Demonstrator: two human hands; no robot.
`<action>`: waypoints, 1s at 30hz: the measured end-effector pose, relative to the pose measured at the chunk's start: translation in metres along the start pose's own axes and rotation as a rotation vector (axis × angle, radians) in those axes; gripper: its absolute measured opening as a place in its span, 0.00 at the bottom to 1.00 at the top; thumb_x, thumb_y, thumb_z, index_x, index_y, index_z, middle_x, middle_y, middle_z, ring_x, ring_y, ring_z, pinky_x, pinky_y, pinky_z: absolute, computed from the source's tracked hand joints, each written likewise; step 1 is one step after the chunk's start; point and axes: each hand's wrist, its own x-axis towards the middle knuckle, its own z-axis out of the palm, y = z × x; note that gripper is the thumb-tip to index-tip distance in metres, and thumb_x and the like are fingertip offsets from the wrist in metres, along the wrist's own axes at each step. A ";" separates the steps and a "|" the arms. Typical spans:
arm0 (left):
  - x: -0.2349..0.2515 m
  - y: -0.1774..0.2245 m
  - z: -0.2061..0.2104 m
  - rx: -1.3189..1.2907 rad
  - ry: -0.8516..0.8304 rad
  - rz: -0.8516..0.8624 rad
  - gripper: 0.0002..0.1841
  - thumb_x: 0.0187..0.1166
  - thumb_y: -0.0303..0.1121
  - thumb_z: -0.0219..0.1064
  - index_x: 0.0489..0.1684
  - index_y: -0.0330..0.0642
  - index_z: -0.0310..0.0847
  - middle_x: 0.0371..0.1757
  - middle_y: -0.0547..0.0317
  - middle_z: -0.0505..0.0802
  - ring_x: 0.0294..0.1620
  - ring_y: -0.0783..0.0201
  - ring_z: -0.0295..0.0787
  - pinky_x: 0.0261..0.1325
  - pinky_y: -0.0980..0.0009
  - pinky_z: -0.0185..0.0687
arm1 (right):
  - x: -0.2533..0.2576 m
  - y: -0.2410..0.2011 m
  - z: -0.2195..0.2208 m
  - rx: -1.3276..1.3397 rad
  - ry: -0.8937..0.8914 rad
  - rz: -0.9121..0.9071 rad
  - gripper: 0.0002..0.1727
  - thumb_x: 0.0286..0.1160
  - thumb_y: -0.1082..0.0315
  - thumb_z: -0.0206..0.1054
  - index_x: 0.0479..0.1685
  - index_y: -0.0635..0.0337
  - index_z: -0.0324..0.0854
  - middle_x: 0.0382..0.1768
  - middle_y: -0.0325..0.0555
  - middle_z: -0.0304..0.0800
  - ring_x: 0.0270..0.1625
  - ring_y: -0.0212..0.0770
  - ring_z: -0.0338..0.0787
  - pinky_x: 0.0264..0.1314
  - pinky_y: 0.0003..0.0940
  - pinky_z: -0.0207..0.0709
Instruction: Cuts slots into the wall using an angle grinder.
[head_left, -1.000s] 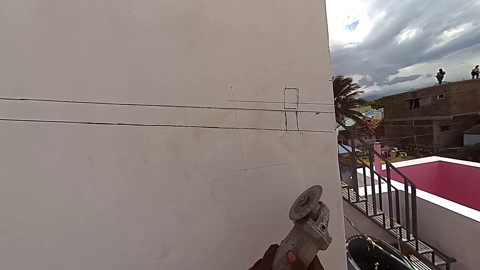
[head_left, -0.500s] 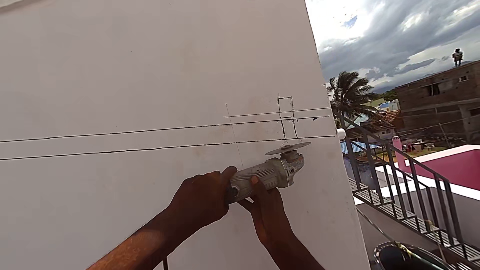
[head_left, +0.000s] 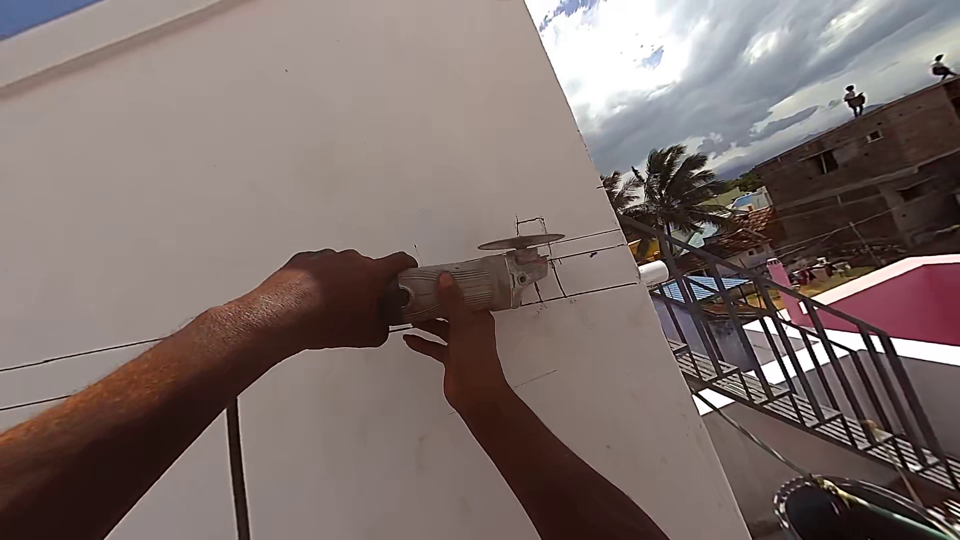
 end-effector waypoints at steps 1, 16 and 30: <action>-0.001 0.002 0.003 -0.020 0.005 0.002 0.37 0.59 0.44 0.83 0.74 0.71 0.75 0.32 0.63 0.92 0.36 0.57 0.90 0.36 0.50 0.81 | -0.002 -0.002 -0.002 -0.010 0.016 0.009 0.32 0.78 0.46 0.71 0.75 0.50 0.69 0.50 0.52 0.92 0.44 0.48 0.95 0.43 0.46 0.92; 0.016 0.013 0.015 -0.012 -0.057 0.043 0.36 0.61 0.45 0.82 0.76 0.70 0.74 0.35 0.63 0.93 0.39 0.57 0.91 0.38 0.51 0.82 | 0.008 0.003 -0.030 0.021 0.003 0.087 0.34 0.77 0.44 0.72 0.76 0.51 0.68 0.54 0.55 0.91 0.46 0.52 0.96 0.47 0.49 0.92; 0.020 0.017 0.019 -0.022 -0.079 0.033 0.40 0.61 0.45 0.83 0.80 0.68 0.71 0.35 0.60 0.93 0.39 0.55 0.91 0.38 0.50 0.83 | 0.008 0.001 -0.030 -0.004 0.046 0.090 0.33 0.77 0.46 0.72 0.75 0.53 0.69 0.50 0.55 0.91 0.42 0.51 0.96 0.43 0.48 0.92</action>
